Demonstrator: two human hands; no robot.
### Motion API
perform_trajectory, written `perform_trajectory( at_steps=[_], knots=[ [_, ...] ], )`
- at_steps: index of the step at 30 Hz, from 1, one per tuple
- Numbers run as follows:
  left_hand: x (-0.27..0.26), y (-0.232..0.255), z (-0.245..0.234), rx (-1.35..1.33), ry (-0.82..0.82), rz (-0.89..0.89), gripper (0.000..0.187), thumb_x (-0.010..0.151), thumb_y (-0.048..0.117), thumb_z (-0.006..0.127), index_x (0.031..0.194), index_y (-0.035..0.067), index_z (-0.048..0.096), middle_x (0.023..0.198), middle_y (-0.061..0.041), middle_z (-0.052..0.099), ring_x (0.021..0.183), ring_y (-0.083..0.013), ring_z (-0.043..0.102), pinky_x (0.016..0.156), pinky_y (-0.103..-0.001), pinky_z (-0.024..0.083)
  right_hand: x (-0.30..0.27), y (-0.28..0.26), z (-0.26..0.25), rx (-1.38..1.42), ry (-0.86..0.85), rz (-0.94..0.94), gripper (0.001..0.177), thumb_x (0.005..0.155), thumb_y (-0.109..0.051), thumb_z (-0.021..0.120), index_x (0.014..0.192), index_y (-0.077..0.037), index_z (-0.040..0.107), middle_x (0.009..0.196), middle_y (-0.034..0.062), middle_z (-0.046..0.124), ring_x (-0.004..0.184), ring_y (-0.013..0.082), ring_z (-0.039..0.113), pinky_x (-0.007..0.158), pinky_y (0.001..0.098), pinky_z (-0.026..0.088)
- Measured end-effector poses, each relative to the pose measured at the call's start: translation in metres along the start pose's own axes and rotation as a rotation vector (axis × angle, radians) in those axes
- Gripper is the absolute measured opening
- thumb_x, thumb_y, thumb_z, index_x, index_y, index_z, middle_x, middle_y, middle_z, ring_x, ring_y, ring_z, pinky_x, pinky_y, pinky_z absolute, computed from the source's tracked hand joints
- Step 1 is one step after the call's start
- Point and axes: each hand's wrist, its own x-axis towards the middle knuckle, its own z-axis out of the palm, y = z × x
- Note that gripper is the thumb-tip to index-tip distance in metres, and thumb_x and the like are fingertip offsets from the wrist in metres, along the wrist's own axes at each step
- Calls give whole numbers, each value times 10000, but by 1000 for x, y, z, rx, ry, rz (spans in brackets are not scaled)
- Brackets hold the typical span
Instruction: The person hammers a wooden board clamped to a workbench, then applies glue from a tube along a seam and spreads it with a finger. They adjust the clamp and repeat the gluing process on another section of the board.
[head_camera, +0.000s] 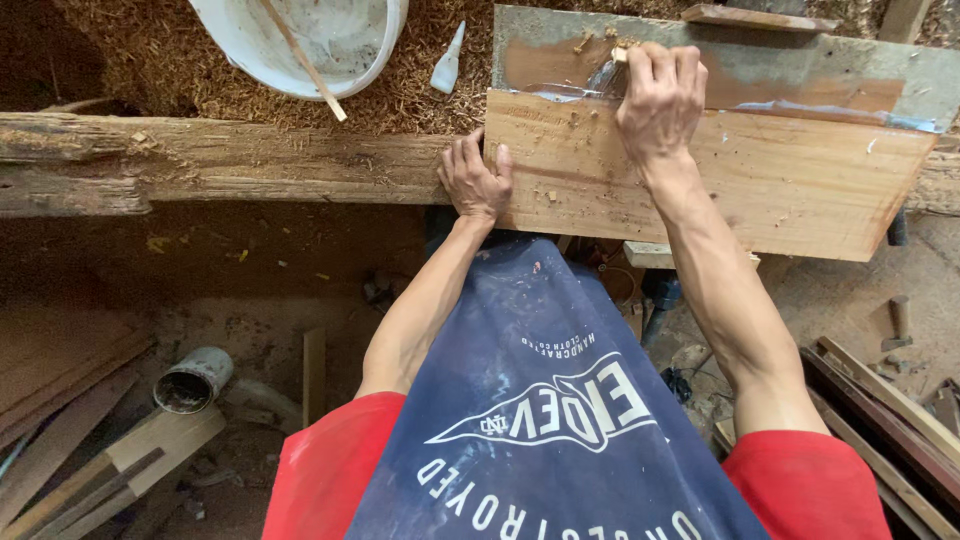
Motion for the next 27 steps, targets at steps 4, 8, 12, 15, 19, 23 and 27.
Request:
perform_trajectory(
  at_steps=[4,8,12,15,19,23,27],
  knots=[
    [5,0,2,-12,-15,0,485,958,481,552,1268,110,588,1126,-110,627,1086,-287,571,942,-499,445,-14,-33,-3,74,15,-55,162,1063,-80,582,1132,-2,707,963,133,727,845,217,648,681,308,552],
    [3,0,0,-5,-33,-7,474,948,463,561,1267,115,602,1099,-103,622,1086,-294,570,951,-504,443,-19,-52,-28,191,-66,-41,213,1084,-196,605,1022,-14,696,890,140,721,763,229,626,672,374,554],
    [3,5,-4,-24,1,1,464,920,449,607,1253,126,618,1111,-106,633,1091,-323,568,972,-524,439,29,-15,-3,188,6,150,188,1079,-85,532,1063,-30,712,866,123,724,765,225,621,605,357,531],
    [2,2,-3,-31,-10,-4,461,920,443,621,1247,116,614,1130,-116,639,1095,-335,568,966,-529,436,31,-34,12,131,79,169,241,1088,-26,460,1132,-23,697,905,126,707,824,213,622,654,324,541],
    [3,2,-2,-27,-7,8,480,921,445,633,1259,106,603,1161,-128,639,1124,-354,565,977,-538,432,2,-71,-2,193,-71,158,232,1142,-154,543,1031,-19,696,816,143,694,734,220,596,541,307,478],
    [1,2,-3,-41,-6,22,492,915,443,621,1267,100,592,1171,-134,632,1133,-358,568,967,-542,429,-27,-39,-23,236,-150,441,269,1063,-160,491,926,-47,694,734,112,670,641,211,564,568,397,483],
    [3,1,-3,-21,-61,-5,496,935,453,581,1281,98,577,1138,-126,620,1093,-333,559,956,-522,424,-42,22,-19,-105,84,648,257,1080,-153,500,992,-19,701,794,118,677,685,223,591,555,335,484]
  ],
)
